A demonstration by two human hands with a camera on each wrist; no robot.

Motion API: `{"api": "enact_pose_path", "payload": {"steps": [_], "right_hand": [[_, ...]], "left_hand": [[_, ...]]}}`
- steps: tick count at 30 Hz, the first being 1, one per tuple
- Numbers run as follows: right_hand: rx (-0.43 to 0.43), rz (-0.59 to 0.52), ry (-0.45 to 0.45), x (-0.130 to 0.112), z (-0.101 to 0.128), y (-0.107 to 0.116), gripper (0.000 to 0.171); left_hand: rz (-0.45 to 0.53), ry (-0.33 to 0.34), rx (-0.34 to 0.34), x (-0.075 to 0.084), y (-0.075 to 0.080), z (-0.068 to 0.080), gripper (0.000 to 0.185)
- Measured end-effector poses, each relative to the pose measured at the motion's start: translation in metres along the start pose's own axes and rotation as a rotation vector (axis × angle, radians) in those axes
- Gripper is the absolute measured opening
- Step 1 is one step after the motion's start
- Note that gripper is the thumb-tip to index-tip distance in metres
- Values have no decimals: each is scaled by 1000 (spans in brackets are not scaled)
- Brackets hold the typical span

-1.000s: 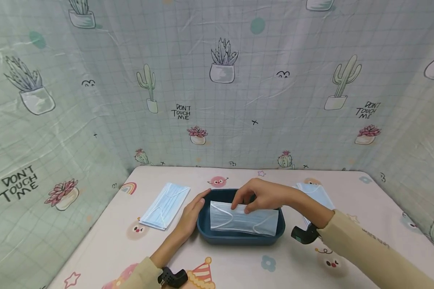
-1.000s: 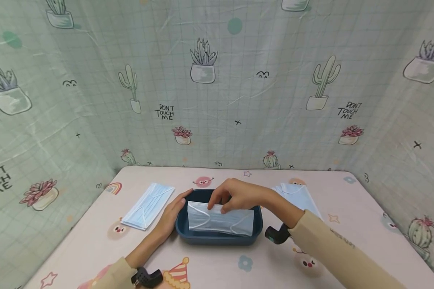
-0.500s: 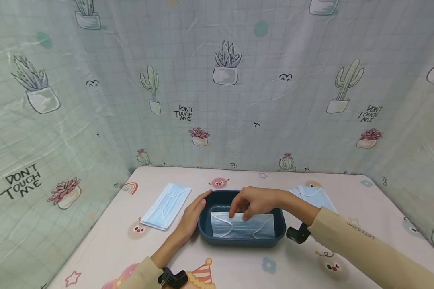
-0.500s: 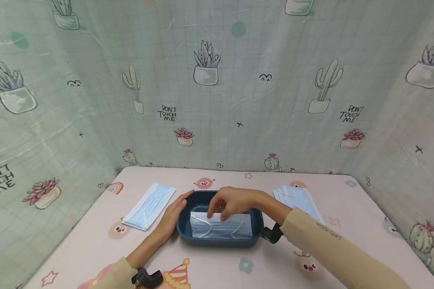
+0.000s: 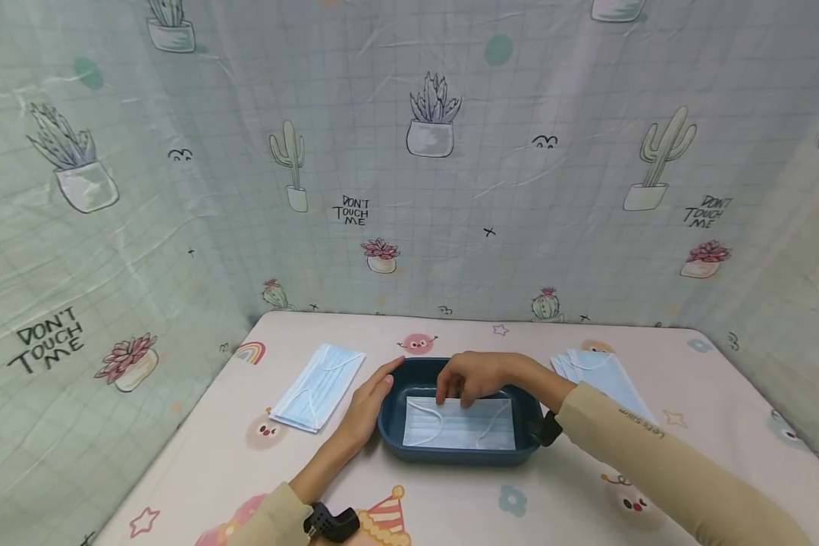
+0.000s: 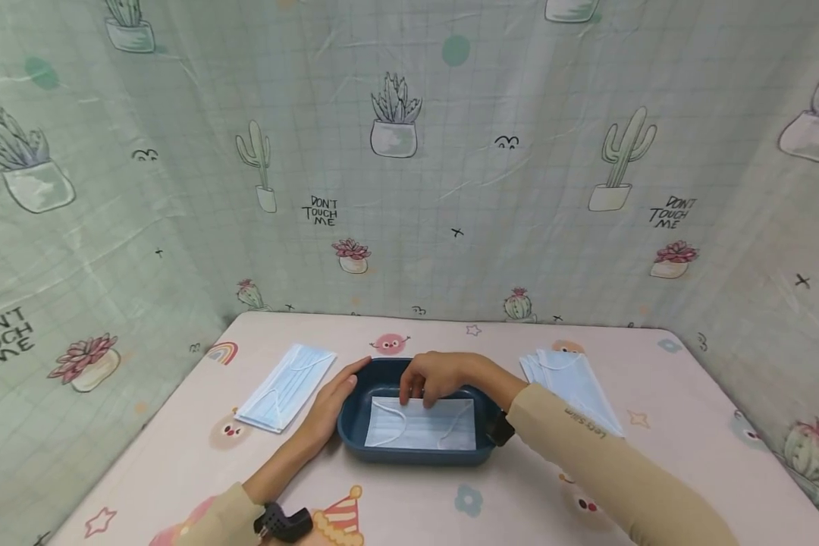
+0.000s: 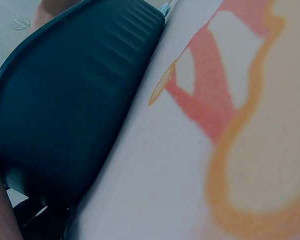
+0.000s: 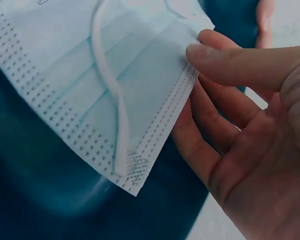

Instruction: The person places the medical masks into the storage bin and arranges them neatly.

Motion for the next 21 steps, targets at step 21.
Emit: {"api": "enact_pose_path", "payload": {"steps": [21], "right_hand": [[70, 87, -66, 13, -16, 3, 36]], "left_hand": [[-2, -8, -1, 2, 0, 0, 41]]}}
Point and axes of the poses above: each hand's wrist, its own z-axis away from the middle knuckle, its own y-axis out of the back of the hand, x = y × z, the point moved 8 cm from there along -z, towards the middle knuckle, and after that the axes turned 3 degrees about -y, right-handed, at the moved point
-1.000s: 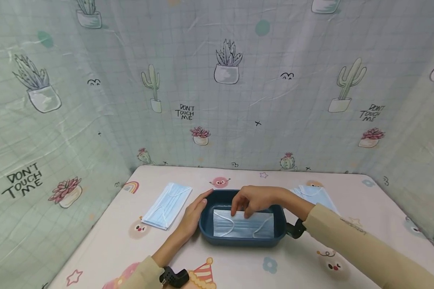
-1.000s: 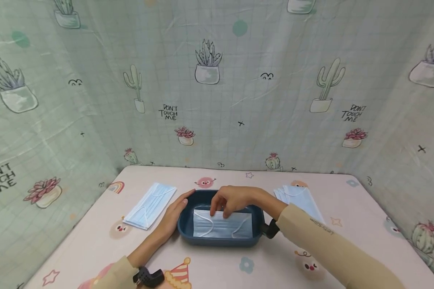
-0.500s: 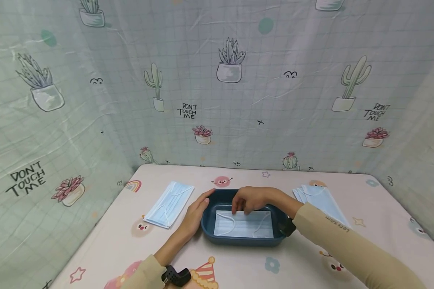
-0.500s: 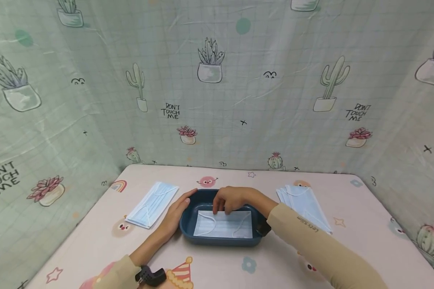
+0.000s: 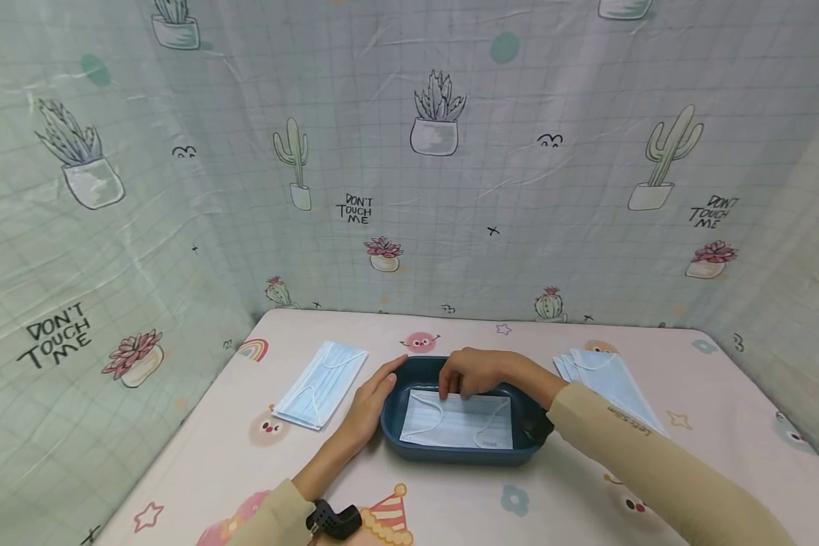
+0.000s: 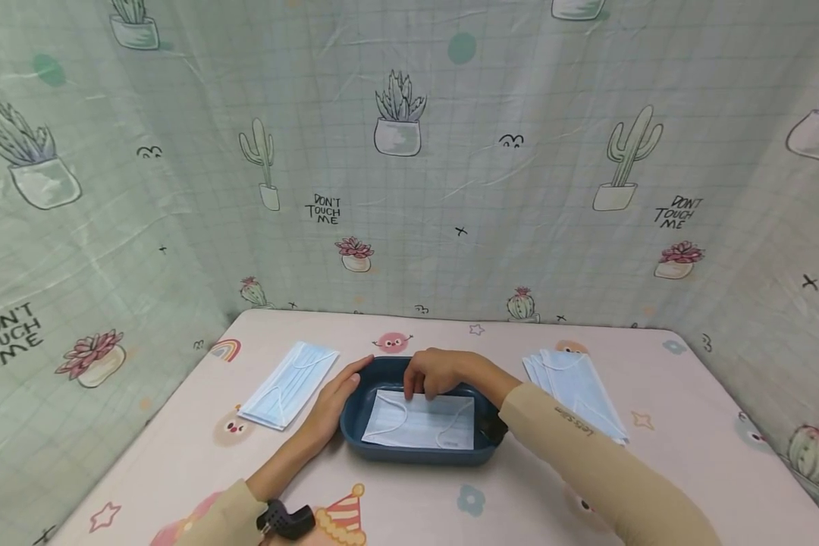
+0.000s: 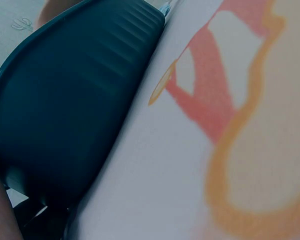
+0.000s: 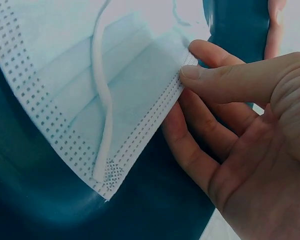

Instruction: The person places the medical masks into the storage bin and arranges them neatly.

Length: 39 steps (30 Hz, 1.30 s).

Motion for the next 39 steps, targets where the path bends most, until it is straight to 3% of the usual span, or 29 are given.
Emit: {"api": "enact_pose_path", "payload": {"steps": [14, 27, 34, 39], "right_hand": [[10, 15, 9, -4, 3, 1, 38], [16, 63, -24, -14, 12, 4, 27], [66, 123, 0, -17, 28, 9, 27], [118, 54, 43, -21, 51, 20, 24]], "left_hand": [[12, -13, -10, 2, -1, -2, 41], [10, -20, -3, 6, 3, 0, 41], [9, -8, -3, 1, 3, 5, 41], [5, -11, -4, 0, 4, 6, 41]]}}
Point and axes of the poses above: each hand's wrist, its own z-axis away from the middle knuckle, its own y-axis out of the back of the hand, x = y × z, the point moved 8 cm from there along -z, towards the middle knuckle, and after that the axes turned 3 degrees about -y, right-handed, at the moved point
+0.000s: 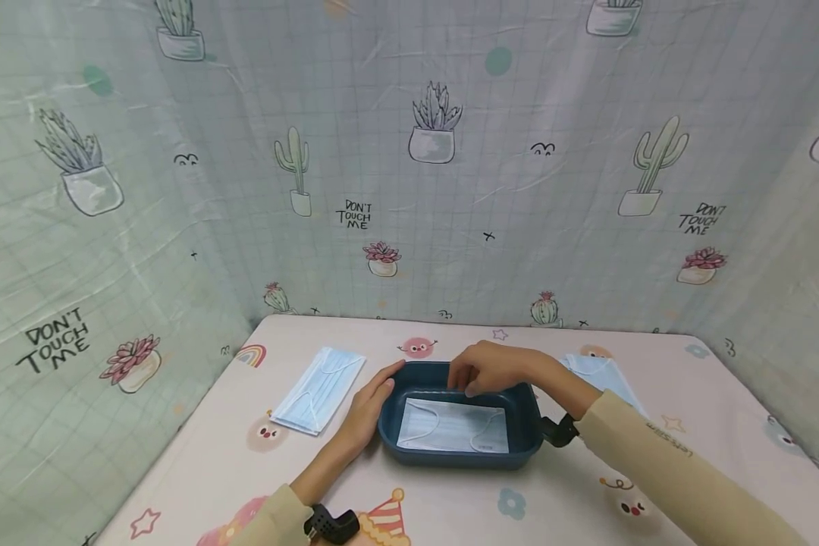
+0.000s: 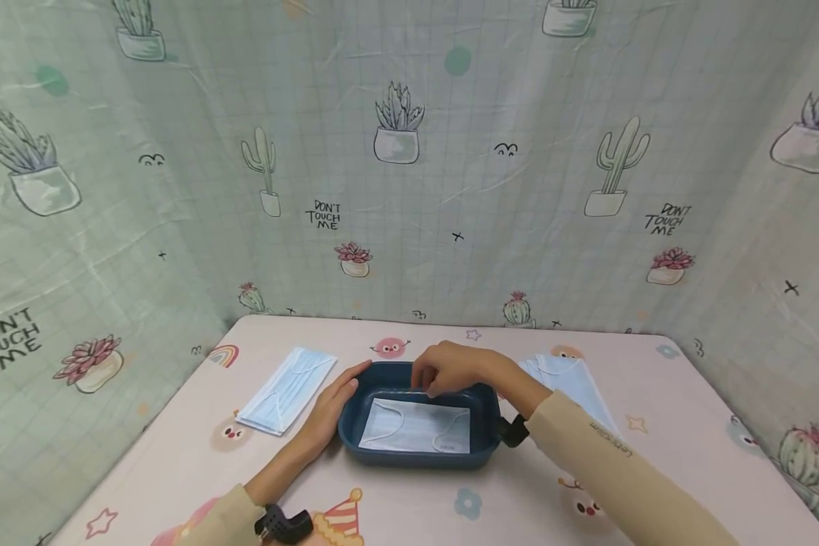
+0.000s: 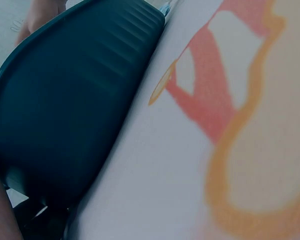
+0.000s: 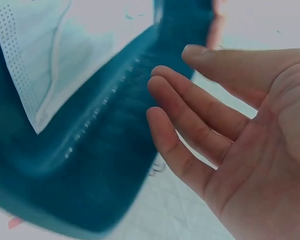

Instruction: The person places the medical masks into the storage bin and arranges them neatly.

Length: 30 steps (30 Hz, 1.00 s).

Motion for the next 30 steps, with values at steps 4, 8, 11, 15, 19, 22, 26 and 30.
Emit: {"api": "enact_pose_path", "payload": {"steps": [4, 8, 11, 15, 19, 22, 26, 30], "right_hand": [[47, -27, 39, -1, 20, 10, 24], [102, -40, 53, 1, 40, 20, 23], [143, -60, 58, 6, 53, 26, 22], [203, -77, 57, 15, 68, 31, 23], [243, -125, 44, 27, 80, 32, 24], [253, -181, 28, 35, 86, 30, 24], [271, -228, 23, 48, 93, 27, 27], [299, -235, 19, 62, 101, 25, 29]], "left_hand": [[1, -3, -1, 1, -1, 0, 41], [0, -6, 0, 1, -1, 0, 40], [-3, -6, 2, 2, -1, 0, 41], [-6, -4, 0, 1, -1, 0, 41], [-8, 2, -5, -1, -1, 0, 41], [-10, -2, -3, -1, -1, 0, 41], [-13, -9, -2, -1, 0, 0, 41], [-13, -9, -5, -1, 0, -1, 41]]}}
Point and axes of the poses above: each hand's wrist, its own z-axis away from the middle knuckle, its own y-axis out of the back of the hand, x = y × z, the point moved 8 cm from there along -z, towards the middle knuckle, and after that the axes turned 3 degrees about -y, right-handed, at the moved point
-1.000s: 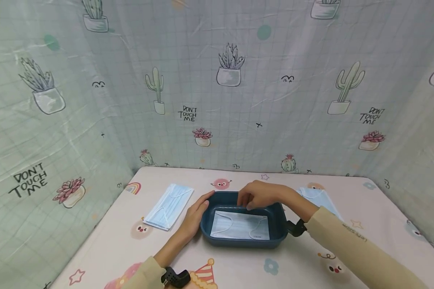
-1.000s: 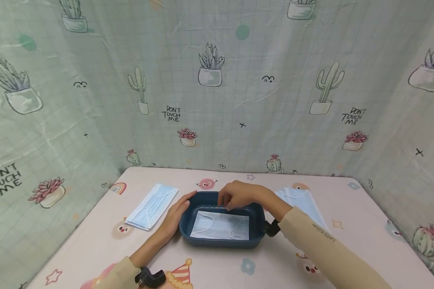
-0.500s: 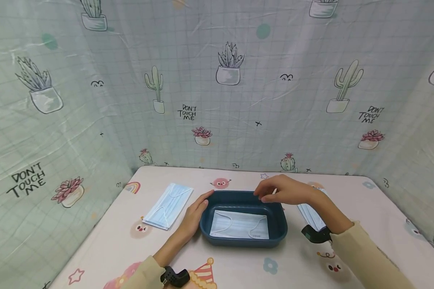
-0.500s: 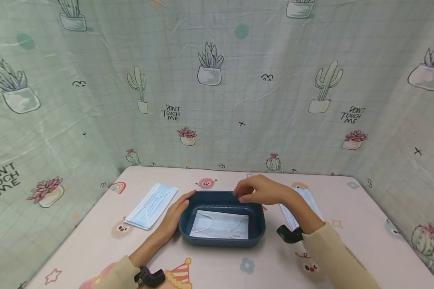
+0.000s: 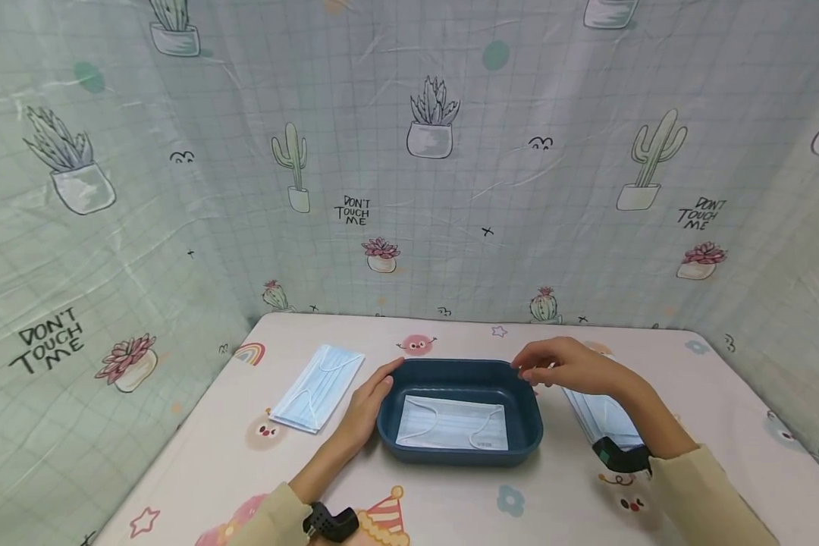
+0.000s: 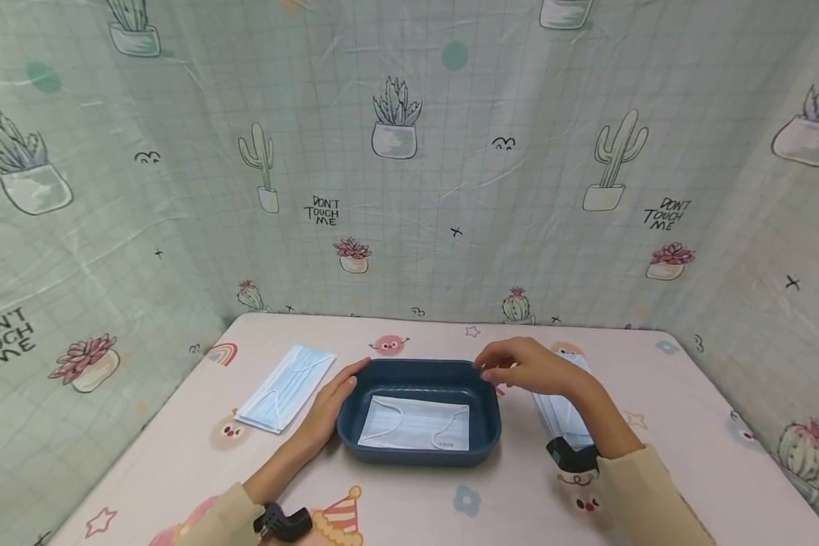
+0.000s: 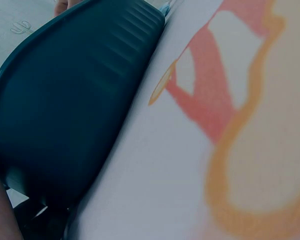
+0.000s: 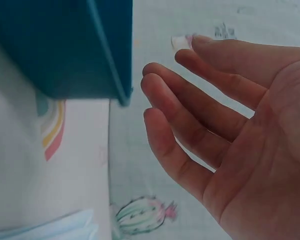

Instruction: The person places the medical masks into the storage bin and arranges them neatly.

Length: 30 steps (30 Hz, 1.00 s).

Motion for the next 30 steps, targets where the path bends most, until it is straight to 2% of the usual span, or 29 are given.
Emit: {"api": "enact_pose_path", "payload": {"steps": [5, 16, 30], "right_hand": [[55, 23, -49, 22, 7, 8, 27], [122, -76, -133, 67, 17, 22, 30], [125, -146, -209, 93, 23, 23, 34]], "left_hand": [[-3, 6, -5, -1, 0, -1, 41], [19, 5, -6, 0, -1, -6, 42], [7, 6, -11, 0, -1, -4, 42]]}}
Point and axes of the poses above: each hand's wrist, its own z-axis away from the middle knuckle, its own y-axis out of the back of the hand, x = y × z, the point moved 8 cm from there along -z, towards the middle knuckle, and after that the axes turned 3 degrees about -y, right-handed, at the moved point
